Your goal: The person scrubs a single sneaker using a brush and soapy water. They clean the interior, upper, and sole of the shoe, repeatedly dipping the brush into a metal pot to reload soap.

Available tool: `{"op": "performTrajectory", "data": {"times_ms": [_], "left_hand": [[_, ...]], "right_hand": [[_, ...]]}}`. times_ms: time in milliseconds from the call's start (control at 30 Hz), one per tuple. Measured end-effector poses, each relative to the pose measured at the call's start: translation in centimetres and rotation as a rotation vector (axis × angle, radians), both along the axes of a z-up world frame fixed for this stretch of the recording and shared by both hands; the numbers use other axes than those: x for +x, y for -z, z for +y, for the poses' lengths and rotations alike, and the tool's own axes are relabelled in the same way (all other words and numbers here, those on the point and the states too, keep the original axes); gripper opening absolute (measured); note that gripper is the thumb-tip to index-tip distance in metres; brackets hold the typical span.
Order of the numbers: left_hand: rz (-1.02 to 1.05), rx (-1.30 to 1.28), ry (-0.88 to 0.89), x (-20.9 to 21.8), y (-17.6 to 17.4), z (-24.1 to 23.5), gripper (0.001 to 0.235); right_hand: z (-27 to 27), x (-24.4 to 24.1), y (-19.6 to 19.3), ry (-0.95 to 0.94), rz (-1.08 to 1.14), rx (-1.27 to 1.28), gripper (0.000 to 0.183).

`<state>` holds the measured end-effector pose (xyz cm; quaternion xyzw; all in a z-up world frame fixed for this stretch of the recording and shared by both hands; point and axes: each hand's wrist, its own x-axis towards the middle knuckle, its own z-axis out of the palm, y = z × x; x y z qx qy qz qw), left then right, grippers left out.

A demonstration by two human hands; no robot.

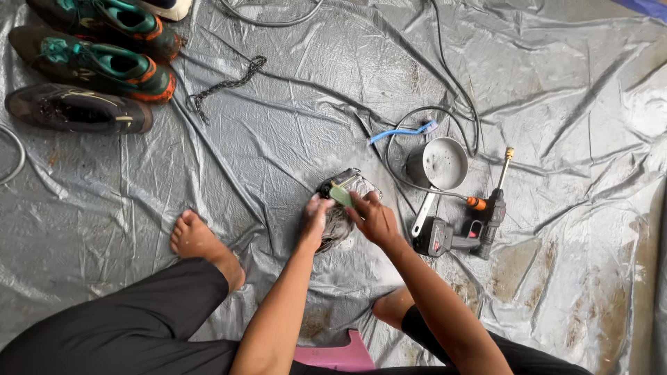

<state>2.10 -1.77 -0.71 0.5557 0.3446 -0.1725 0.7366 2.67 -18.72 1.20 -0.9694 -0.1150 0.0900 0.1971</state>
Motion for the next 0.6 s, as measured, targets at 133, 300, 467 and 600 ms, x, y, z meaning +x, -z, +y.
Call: {"op": "performTrajectory", "data": {"times_ms": [133,300,467,600], "left_hand": [[-0.026,0.182,-0.001,-0.3,-1.3,0.2,0.055],[-0.084,0.355,0.105,-2.6,-1.4,0.0,0.035],[-0.183,0.306,0.131,-1.0,0.0,0.8,0.04],[-0.078,0.194,0.186,-1.8,0.9,-0.7,0.062]], "right_hand": [[-0.3,2.7,-1.9,0.201,-0.044,0.009,0.046],[2.1,-1.0,-1.2,0.002,0.041,0.09,0.049],[1.6,1.6,-3.4,0.157,-0.044,0.034,0.045],[3.0,-1.1,-1.1,-0.01,0.039,0.09,0.049]]}}
